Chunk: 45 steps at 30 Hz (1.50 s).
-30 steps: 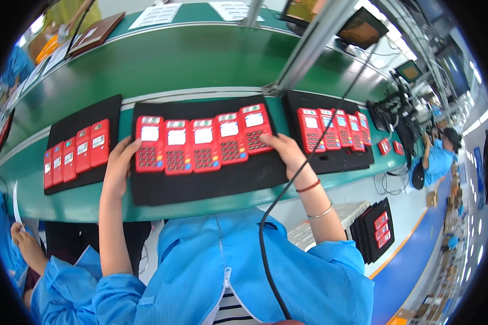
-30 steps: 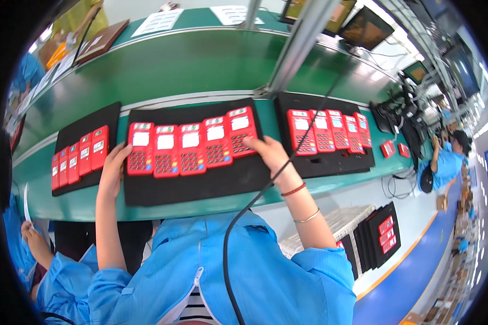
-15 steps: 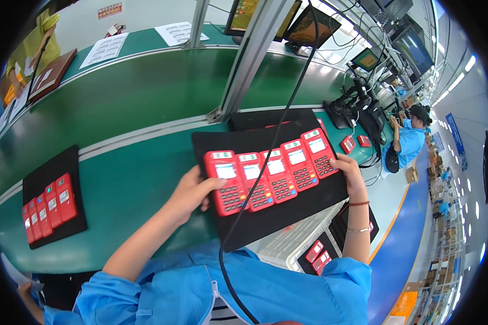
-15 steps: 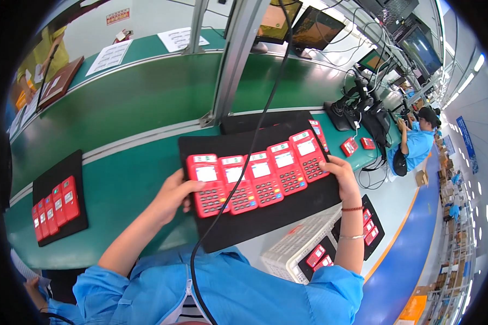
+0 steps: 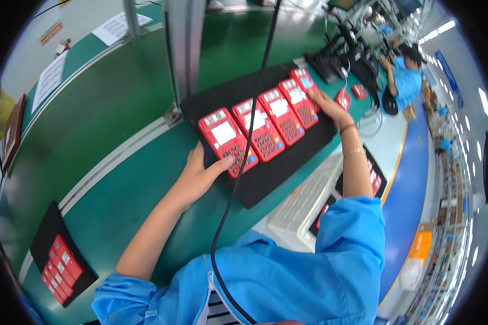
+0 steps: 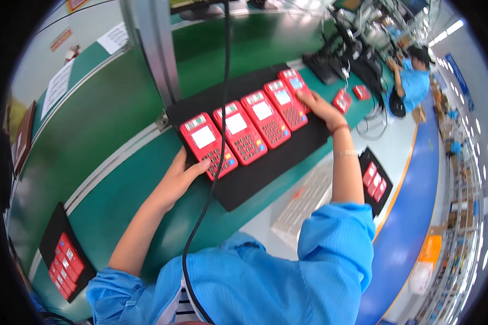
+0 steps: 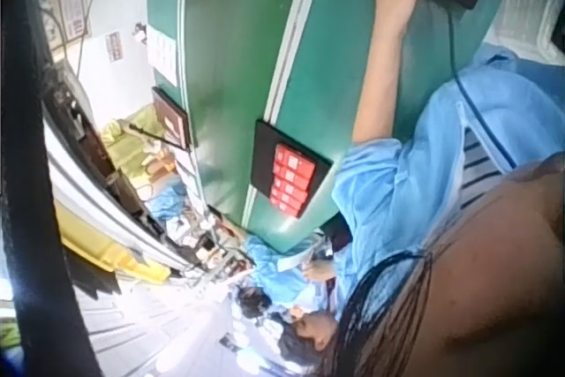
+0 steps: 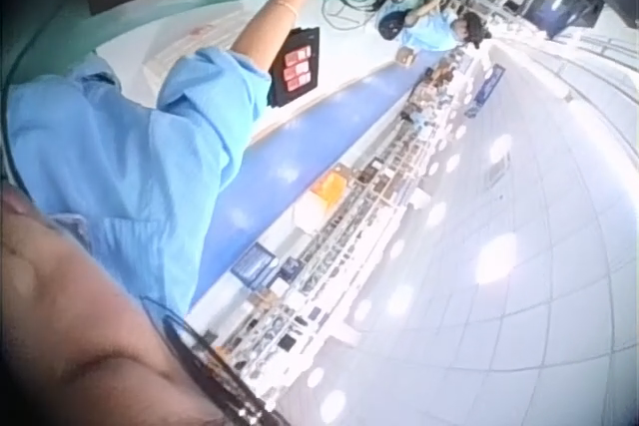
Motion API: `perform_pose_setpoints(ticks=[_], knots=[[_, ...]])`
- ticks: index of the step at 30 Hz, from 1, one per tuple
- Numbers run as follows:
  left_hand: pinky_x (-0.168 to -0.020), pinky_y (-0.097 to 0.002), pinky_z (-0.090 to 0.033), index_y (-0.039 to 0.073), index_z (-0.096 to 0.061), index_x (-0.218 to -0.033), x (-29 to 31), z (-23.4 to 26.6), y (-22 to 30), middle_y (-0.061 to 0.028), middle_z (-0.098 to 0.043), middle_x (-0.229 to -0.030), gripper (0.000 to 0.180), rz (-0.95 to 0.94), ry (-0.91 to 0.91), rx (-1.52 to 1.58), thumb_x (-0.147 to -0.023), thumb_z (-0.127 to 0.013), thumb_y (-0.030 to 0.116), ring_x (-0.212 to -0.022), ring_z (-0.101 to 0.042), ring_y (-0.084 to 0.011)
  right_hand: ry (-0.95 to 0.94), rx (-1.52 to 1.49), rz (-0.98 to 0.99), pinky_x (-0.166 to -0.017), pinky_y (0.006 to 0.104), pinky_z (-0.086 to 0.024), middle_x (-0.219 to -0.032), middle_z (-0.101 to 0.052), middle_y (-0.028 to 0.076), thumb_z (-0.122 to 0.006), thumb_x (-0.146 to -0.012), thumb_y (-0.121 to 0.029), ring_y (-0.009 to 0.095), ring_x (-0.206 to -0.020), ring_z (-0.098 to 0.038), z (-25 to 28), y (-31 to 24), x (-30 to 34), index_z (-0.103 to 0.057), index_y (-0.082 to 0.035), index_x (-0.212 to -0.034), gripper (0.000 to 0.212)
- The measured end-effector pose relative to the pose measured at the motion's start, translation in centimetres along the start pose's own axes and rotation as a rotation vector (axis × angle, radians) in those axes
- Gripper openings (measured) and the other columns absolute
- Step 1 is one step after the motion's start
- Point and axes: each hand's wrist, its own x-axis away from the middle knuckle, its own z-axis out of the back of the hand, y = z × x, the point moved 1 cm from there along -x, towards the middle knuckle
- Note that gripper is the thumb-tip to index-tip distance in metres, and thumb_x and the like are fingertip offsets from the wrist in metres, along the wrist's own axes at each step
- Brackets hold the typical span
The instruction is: The person tests and configures handheld electronic devices by hand on an assembly line.
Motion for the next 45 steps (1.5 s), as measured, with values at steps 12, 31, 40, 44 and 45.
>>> perform_pose_setpoints(ticks=[12, 31, 40, 44, 45], knots=[[-0.106, -0.0342, -0.034, -0.004, -0.057, -0.123, -2.5, 2.1, 0.5, -0.0164, -0.065, -0.114, 0.077, 0.215, -0.172, 0.163, -0.077, -0.070, 0.057, -0.114, -0.058, -0.0231, 0.030, -0.345, -0.356, -0.094, 0.0340, -0.053, -0.123, -0.063, 0.018, -0.077, -0.069, -0.067, 0.023, -0.105, -0.066, 0.1, 3.9, 13.3, -0.054, 0.003, -0.128, 0.095], [-0.092, -0.0348, -0.053, -0.009, -0.039, -0.130, 4.0, -31.1, 2.0, -0.0224, -0.059, -0.119, 0.079, 0.249, -0.896, 0.431, -0.074, -0.080, 0.028, -0.106, -0.064, -0.0258, 1.014, -0.937, -0.673, -0.086, 0.0355, -0.056, -0.109, -0.069, 0.014, -0.081, -0.077, -0.045, 0.021, -0.098, -0.068, 1.6, 26.6, 49.3, -0.057, -0.003, -0.119, 0.064], [-0.092, -0.0354, -0.054, -0.006, -0.036, -0.134, 3.1, -44.3, -8.7, -0.0212, -0.058, -0.120, 0.079, 0.540, -0.985, 0.275, -0.076, -0.078, 0.028, -0.107, -0.064, -0.0256, 0.952, -0.942, -0.888, -0.089, 0.0365, -0.055, -0.111, -0.069, 0.014, -0.079, -0.079, -0.042, 0.022, -0.100, -0.067, 2.4, 39.9, 51.3, -0.059, -0.002, -0.120, 0.060], [-0.094, -0.0346, -0.052, -0.005, -0.031, -0.138, 1.4, -47.0, -10.9, -0.0220, -0.054, -0.127, 0.086, 0.528, -0.980, 0.265, -0.076, -0.078, 0.032, -0.110, -0.062, -0.0254, 0.947, -0.808, -0.942, -0.092, 0.0356, -0.053, -0.110, -0.069, 0.016, -0.078, -0.077, -0.047, 0.022, -0.102, -0.067, 3.4, 43.0, 48.9, -0.058, 0.001, -0.119, 0.067], [-0.095, -0.0350, -0.051, -0.005, -0.032, -0.138, 0.6, -48.3, -11.5, -0.0216, -0.055, -0.127, 0.086, 0.510, -0.952, 0.242, -0.076, -0.078, 0.032, -0.111, -0.062, -0.0254, 0.951, -0.804, -0.908, -0.091, 0.0352, -0.053, -0.110, -0.069, 0.016, -0.078, -0.077, -0.047, 0.022, -0.101, -0.067, 4.6, 43.5, 47.7, -0.058, 0.001, -0.119, 0.066]])
